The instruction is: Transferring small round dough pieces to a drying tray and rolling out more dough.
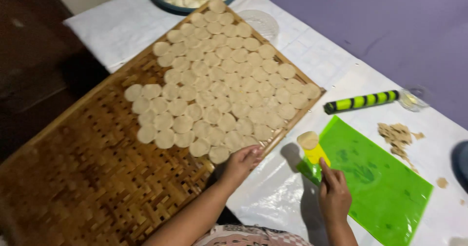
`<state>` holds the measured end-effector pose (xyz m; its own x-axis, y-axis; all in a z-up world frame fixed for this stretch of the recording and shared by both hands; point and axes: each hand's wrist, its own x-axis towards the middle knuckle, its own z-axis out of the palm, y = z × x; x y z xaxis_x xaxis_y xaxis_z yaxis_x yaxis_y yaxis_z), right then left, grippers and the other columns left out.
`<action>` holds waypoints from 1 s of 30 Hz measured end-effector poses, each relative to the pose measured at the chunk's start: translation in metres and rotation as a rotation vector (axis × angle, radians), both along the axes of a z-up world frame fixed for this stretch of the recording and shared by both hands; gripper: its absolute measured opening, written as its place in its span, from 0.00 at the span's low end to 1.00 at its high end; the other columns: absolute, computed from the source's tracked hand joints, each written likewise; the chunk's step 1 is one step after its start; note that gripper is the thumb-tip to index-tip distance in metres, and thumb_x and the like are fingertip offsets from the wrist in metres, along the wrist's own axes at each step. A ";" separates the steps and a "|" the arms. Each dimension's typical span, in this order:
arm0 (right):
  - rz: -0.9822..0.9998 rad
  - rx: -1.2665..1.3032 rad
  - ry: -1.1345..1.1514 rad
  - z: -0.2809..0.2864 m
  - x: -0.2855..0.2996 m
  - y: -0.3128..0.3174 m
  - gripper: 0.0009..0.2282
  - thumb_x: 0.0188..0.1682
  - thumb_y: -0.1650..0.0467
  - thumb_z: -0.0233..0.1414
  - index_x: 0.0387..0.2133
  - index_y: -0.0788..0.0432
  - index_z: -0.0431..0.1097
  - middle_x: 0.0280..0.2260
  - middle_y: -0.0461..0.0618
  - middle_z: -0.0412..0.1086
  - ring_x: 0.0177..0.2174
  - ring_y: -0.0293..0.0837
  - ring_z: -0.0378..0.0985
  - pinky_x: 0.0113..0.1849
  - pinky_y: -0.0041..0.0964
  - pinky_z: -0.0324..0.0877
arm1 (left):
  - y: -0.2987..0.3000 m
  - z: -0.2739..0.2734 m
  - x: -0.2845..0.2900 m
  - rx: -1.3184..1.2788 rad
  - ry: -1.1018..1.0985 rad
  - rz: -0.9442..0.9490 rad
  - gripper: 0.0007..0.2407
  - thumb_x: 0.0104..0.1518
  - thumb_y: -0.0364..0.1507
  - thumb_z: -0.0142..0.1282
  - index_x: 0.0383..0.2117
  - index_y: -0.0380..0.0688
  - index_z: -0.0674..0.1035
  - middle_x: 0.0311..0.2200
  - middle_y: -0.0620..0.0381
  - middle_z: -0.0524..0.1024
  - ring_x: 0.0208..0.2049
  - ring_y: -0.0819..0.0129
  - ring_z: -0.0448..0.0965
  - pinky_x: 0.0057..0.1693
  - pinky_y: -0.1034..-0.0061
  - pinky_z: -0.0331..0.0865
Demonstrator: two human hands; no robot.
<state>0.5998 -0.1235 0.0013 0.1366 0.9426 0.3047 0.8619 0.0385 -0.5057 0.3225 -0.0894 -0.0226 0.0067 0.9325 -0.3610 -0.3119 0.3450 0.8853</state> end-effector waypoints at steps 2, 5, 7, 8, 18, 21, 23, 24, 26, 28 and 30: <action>0.121 -0.031 -0.019 0.012 -0.036 -0.006 0.24 0.47 0.78 0.54 0.55 0.39 0.75 0.35 0.42 0.72 0.28 0.43 0.75 0.31 0.38 0.69 | -0.004 0.043 -0.009 -0.123 -0.008 0.000 0.17 0.67 0.32 0.46 0.55 0.33 0.77 0.44 0.48 0.82 0.42 0.66 0.83 0.48 0.78 0.78; 0.296 -0.037 -0.072 0.023 -0.076 -0.008 0.24 0.45 0.76 0.55 0.54 0.37 0.75 0.34 0.39 0.73 0.24 0.40 0.74 0.29 0.36 0.69 | -0.003 0.029 -0.024 -0.237 -0.124 0.080 0.17 0.67 0.35 0.47 0.48 0.29 0.77 0.37 0.45 0.77 0.36 0.62 0.81 0.46 0.74 0.80; 0.375 -0.010 -0.097 0.025 -0.093 -0.005 0.25 0.44 0.77 0.55 0.54 0.37 0.74 0.34 0.38 0.72 0.23 0.39 0.73 0.28 0.35 0.68 | 0.001 0.005 -0.037 -0.224 -0.219 0.184 0.16 0.66 0.34 0.53 0.41 0.26 0.77 0.29 0.46 0.73 0.29 0.63 0.79 0.42 0.74 0.81; 0.396 0.002 -0.180 0.026 -0.100 -0.003 0.23 0.46 0.74 0.55 0.54 0.36 0.74 0.34 0.38 0.72 0.22 0.39 0.72 0.27 0.36 0.68 | 0.003 0.000 -0.044 -0.203 -0.175 0.242 0.13 0.62 0.29 0.56 0.44 0.28 0.78 0.32 0.47 0.77 0.29 0.67 0.79 0.39 0.78 0.80; 0.383 -0.056 -0.356 0.054 -0.153 0.010 0.20 0.48 0.70 0.54 0.54 0.34 0.74 0.33 0.41 0.74 0.20 0.46 0.76 0.26 0.41 0.71 | 0.015 0.045 -0.143 0.041 0.315 0.513 0.06 0.59 0.20 0.58 0.41 0.38 0.82 0.32 0.51 0.84 0.29 0.73 0.81 0.38 0.85 0.79; 0.305 -0.095 -0.338 0.031 -0.149 0.011 0.21 0.49 0.69 0.55 0.53 0.27 0.74 0.34 0.38 0.74 0.23 0.44 0.77 0.29 0.40 0.72 | 0.047 0.031 -0.200 0.158 0.465 0.674 0.08 0.56 0.20 0.61 0.41 0.38 0.83 0.30 0.53 0.84 0.23 0.75 0.77 0.32 0.84 0.75; 0.291 -0.147 -0.357 0.017 -0.147 0.011 0.21 0.49 0.69 0.55 0.52 0.25 0.73 0.34 0.37 0.74 0.23 0.42 0.78 0.28 0.38 0.73 | 0.072 0.019 -0.234 0.191 0.510 0.715 0.08 0.56 0.22 0.61 0.41 0.37 0.84 0.30 0.55 0.84 0.23 0.75 0.77 0.32 0.84 0.74; 0.271 -0.202 -0.374 0.011 -0.145 0.011 0.21 0.50 0.69 0.55 0.52 0.23 0.73 0.34 0.35 0.75 0.23 0.39 0.79 0.28 0.37 0.73 | 0.085 0.012 -0.249 0.223 0.555 0.749 0.08 0.56 0.23 0.61 0.40 0.37 0.85 0.29 0.57 0.83 0.24 0.75 0.76 0.33 0.84 0.73; 0.290 -0.209 -0.337 -0.005 -0.141 0.013 0.20 0.50 0.69 0.54 0.53 0.25 0.73 0.32 0.37 0.74 0.21 0.38 0.78 0.27 0.35 0.73 | 0.111 0.012 -0.268 0.228 0.517 0.736 0.08 0.57 0.24 0.61 0.41 0.36 0.84 0.30 0.57 0.83 0.23 0.74 0.77 0.33 0.83 0.74; 0.305 -0.214 -0.298 -0.035 -0.129 0.019 0.20 0.50 0.69 0.54 0.53 0.26 0.72 0.31 0.38 0.74 0.20 0.37 0.77 0.26 0.32 0.73 | 0.136 0.011 -0.285 0.235 0.478 0.718 0.09 0.57 0.25 0.61 0.42 0.36 0.84 0.32 0.56 0.83 0.23 0.74 0.78 0.32 0.82 0.76; 0.496 -0.092 -0.101 -0.077 -0.111 0.031 0.22 0.45 0.73 0.58 0.54 0.38 0.74 0.27 0.46 0.73 0.19 0.37 0.78 0.25 0.30 0.76 | 0.160 0.008 -0.300 0.298 0.547 0.648 0.08 0.56 0.26 0.61 0.39 0.38 0.85 0.30 0.59 0.84 0.23 0.74 0.77 0.32 0.81 0.75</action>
